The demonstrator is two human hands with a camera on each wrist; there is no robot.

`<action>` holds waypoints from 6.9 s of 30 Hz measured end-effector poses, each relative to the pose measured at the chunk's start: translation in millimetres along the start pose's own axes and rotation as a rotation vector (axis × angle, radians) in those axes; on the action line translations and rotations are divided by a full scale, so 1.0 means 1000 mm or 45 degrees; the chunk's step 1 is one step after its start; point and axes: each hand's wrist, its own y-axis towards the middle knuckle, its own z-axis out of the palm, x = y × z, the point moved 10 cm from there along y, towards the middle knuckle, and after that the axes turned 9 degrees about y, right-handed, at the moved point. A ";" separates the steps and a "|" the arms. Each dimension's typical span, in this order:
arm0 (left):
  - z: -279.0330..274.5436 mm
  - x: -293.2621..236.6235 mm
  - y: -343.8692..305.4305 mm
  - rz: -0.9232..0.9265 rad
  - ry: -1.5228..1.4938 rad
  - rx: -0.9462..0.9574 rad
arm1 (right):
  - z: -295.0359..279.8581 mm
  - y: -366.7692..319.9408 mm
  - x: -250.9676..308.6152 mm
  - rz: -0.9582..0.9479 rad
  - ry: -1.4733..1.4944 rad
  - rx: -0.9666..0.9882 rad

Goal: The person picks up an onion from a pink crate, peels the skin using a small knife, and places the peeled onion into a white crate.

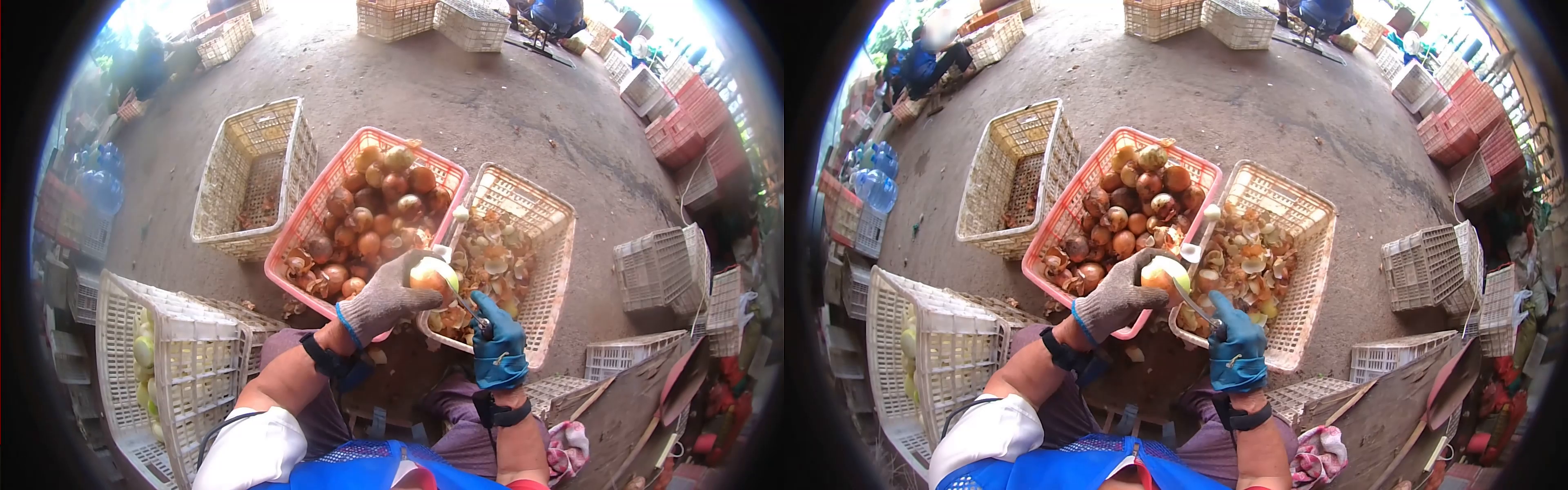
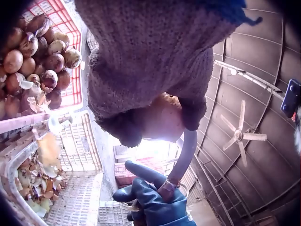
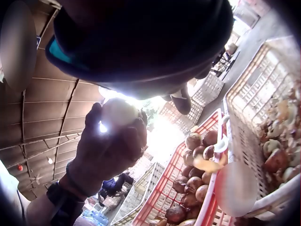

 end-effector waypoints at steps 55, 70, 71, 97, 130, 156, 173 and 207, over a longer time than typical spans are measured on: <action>0.025 0.021 0.002 -0.113 0.072 0.031 | 0.018 -0.003 -0.019 0.355 0.930 0.091; 0.038 0.002 -0.013 -0.167 0.215 0.339 | -0.001 -0.001 0.011 0.143 0.563 0.163; 0.035 0.001 -0.012 -0.140 0.203 0.311 | 0.000 -0.003 0.003 0.211 0.585 0.152; 0.037 0.034 0.012 -0.048 -0.465 0.043 | -0.015 0.009 -0.019 0.285 0.775 -0.179; 0.038 0.011 -0.007 -0.193 0.192 0.113 | -0.004 0.000 -0.004 0.316 0.629 -0.064; 0.015 0.020 0.005 -0.010 -0.601 0.051 | -0.017 0.003 0.020 -0.188 -0.363 -0.218; -0.006 -0.004 -0.001 0.154 -0.062 -0.302 | 0.063 -0.019 -0.079 0.778 0.864 0.032; 0.028 0.029 0.008 -0.059 -0.944 0.022 | -0.027 0.007 -0.037 0.318 0.201 -0.311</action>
